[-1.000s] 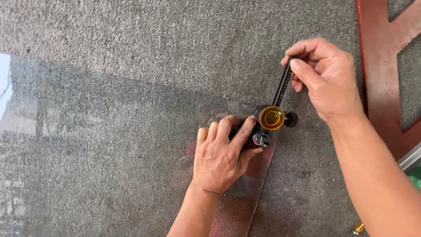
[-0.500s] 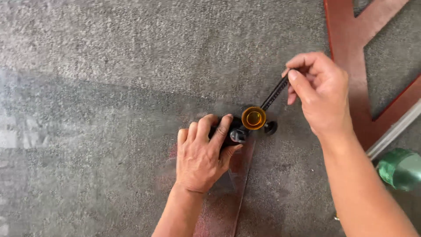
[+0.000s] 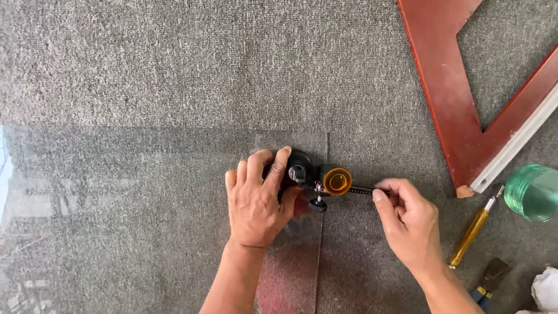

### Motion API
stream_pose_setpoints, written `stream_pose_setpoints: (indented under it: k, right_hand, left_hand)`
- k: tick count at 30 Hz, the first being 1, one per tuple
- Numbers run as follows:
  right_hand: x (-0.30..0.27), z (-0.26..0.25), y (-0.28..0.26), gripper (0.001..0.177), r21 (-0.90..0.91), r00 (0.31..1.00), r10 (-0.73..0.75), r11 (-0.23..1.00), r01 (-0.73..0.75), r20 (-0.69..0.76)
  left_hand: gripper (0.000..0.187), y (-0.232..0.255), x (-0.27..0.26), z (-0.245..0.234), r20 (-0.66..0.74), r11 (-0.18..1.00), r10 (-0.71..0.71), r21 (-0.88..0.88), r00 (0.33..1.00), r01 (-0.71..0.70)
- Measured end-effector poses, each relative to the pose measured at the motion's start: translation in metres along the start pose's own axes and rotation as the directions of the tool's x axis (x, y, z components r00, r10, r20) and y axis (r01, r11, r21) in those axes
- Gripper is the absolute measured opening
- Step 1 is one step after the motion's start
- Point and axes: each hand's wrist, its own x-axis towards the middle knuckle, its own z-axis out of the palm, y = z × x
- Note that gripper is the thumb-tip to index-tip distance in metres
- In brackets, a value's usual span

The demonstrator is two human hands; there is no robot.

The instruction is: Marking and scoring a circular shape on a glass pane using a glass cutter.

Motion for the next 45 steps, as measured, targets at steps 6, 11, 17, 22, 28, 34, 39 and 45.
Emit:
stream_pose_setpoints:
  k: [6, 11, 17, 22, 28, 34, 39, 45]
  right_hand:
    - [0.012, -0.009, -0.031, 0.019, -0.267, 0.864, -0.486, 0.857, 0.441, -0.132]
    - [0.034, -0.009, -0.092, 0.019, -0.197, 0.691, -0.715, 0.696, 0.690, -0.105]
    - [0.058, 0.020, -0.113, 0.032, -0.214, 0.492, -0.868, 0.470, 0.856, 0.064]
    - [0.064, 0.028, -0.111, 0.026, -0.162, 0.497, -0.864, 0.480, 0.862, 0.080]
    - [0.070, 0.023, -0.105, 0.035, -0.173, 0.686, -0.654, 0.671, 0.721, 0.319]
    - [0.086, 0.028, -0.104, 0.035, -0.044, 0.796, -0.471, 0.850, 0.524, 0.381]
    - [0.097, 0.031, -0.104, 0.046, 0.148, 0.779, -0.450, 0.890, 0.432, 0.436]
    - [0.106, 0.041, -0.096, 0.034, 0.023, 0.816, -0.252, 0.959, 0.282, 0.519]
  left_hand:
    - [0.066, -0.001, -0.001, -0.002, 0.037, 1.000, -0.012, -0.008, 0.999, 0.012]
    - [0.060, -0.003, -0.003, -0.006, 0.019, 0.999, -0.004, -0.037, 1.000, 0.004]
    - [0.060, -0.003, -0.001, -0.002, 0.028, 1.000, -0.001, -0.018, 1.000, 0.002]
    - [0.065, -0.004, -0.003, -0.001, 0.049, 1.000, 0.004, -0.019, 0.999, -0.003]
    - [0.069, 0.005, -0.005, -0.001, 0.006, 0.999, 0.026, 0.034, 1.000, -0.026]
    - [0.080, 0.003, -0.006, 0.001, -0.024, 0.998, 0.059, -0.001, 0.998, -0.059]
    - [0.072, 0.004, -0.009, 0.006, -0.055, 0.997, 0.049, 0.056, 0.997, -0.046]
    - [0.072, 0.006, -0.010, 0.009, -0.088, 0.992, 0.052, 0.119, 0.995, -0.041]
